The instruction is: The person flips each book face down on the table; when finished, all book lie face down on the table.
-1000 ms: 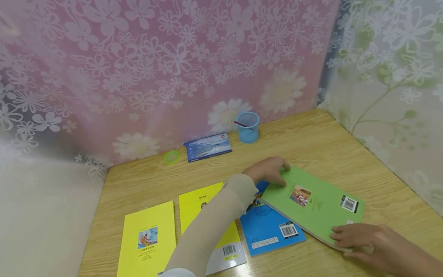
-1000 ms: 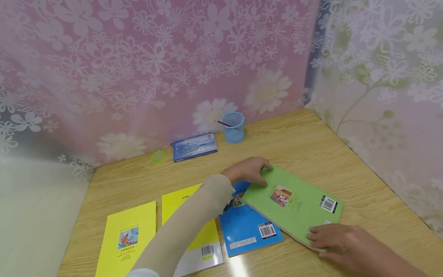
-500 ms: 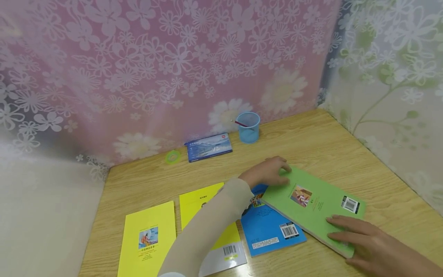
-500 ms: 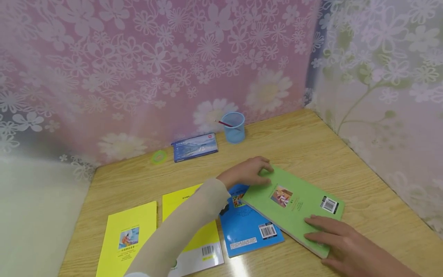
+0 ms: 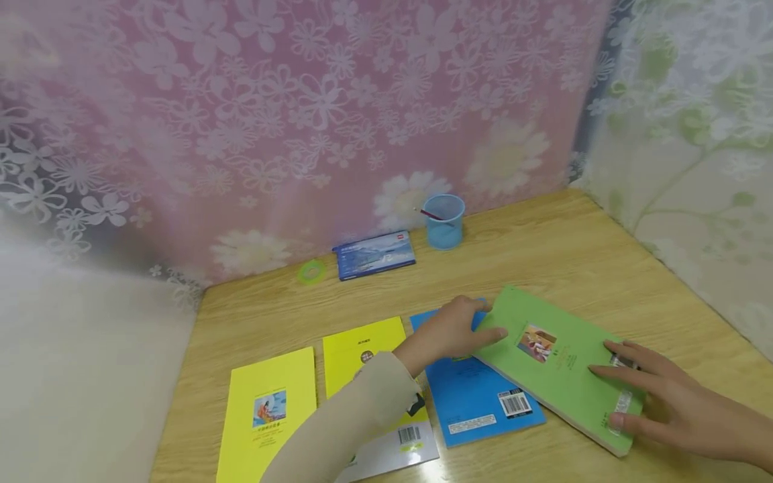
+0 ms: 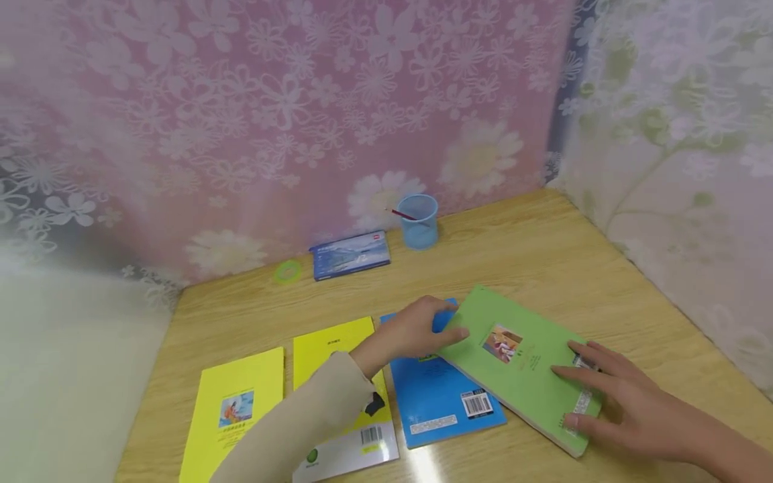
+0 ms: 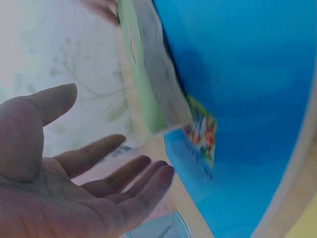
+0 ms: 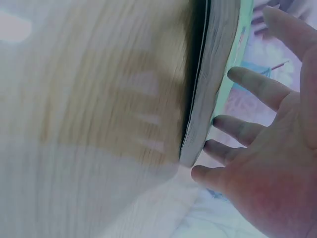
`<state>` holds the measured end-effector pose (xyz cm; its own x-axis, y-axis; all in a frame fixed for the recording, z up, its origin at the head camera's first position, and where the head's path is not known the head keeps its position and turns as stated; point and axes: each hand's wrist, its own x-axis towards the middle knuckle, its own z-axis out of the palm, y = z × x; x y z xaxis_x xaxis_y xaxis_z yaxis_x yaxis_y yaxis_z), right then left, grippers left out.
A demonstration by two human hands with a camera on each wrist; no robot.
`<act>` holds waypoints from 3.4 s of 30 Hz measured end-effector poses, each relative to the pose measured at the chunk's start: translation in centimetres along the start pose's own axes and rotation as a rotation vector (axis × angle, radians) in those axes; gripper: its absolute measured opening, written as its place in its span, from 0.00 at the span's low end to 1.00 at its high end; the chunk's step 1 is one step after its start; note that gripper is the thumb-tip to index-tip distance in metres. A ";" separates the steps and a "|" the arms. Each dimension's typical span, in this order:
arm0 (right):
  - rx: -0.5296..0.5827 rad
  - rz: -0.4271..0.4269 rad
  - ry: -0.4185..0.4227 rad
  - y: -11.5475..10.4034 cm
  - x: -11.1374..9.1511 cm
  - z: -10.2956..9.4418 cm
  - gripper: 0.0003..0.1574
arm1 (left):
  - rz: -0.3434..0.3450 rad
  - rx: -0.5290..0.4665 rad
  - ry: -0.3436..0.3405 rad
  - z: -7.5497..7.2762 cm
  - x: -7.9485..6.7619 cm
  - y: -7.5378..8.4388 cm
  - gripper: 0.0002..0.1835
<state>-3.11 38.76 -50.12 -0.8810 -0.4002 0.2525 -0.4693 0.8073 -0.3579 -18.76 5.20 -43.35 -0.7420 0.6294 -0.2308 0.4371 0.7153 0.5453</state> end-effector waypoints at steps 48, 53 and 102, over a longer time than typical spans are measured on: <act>-0.014 0.204 -0.068 -0.7 -3.2 1.1 0.50 | 0.010 0.376 0.014 3.4 1.0 2.2 0.35; -0.012 0.239 -0.083 -0.9 -3.8 1.7 0.46 | 0.006 0.409 -0.022 3.9 1.5 2.6 0.46; -0.081 0.044 0.123 -0.1 -4.2 1.2 0.47 | 0.146 0.464 -0.136 4.0 6.8 1.6 0.45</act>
<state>0.51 39.86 -52.25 -0.8842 -0.3117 0.3480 -0.4198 0.8570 -0.2989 -21.07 11.84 -47.27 -0.5969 0.7445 -0.2989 0.7341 0.6572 0.1711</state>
